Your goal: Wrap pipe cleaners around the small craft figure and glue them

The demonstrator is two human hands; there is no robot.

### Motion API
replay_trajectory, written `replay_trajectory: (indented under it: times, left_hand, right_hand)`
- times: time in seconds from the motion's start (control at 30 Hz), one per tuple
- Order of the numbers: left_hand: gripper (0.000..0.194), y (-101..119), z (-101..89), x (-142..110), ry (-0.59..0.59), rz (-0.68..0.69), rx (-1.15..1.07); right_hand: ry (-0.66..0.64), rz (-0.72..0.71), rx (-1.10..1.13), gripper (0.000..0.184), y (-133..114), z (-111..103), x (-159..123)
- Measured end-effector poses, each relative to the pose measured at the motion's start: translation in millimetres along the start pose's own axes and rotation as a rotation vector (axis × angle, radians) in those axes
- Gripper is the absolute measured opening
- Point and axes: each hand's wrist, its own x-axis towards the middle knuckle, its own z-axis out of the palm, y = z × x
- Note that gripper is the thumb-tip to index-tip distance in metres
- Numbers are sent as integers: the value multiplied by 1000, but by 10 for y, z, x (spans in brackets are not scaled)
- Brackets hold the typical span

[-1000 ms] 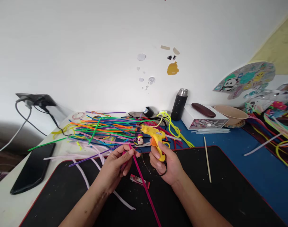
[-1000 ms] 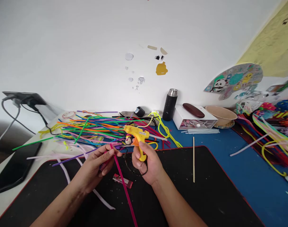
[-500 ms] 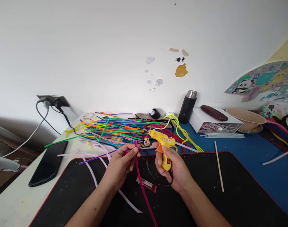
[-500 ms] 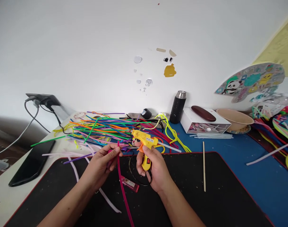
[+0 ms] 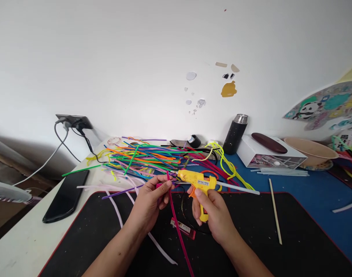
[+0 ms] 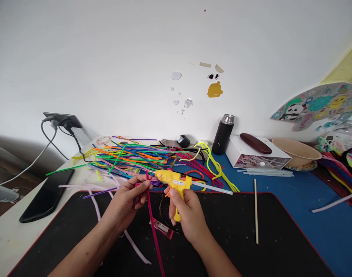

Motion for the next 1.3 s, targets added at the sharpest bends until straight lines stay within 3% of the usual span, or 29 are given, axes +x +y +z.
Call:
replay_trajectory:
  times: [0.4, 1.3]
  left_hand:
    - [50, -4, 4, -32, -5, 30, 82]
    - [48, -46, -26, -20, -21, 45, 127]
  right_hand:
    - [127, -60, -224, 64, 47, 26, -51]
    - [129, -123, -436, 67, 22, 10, -88]
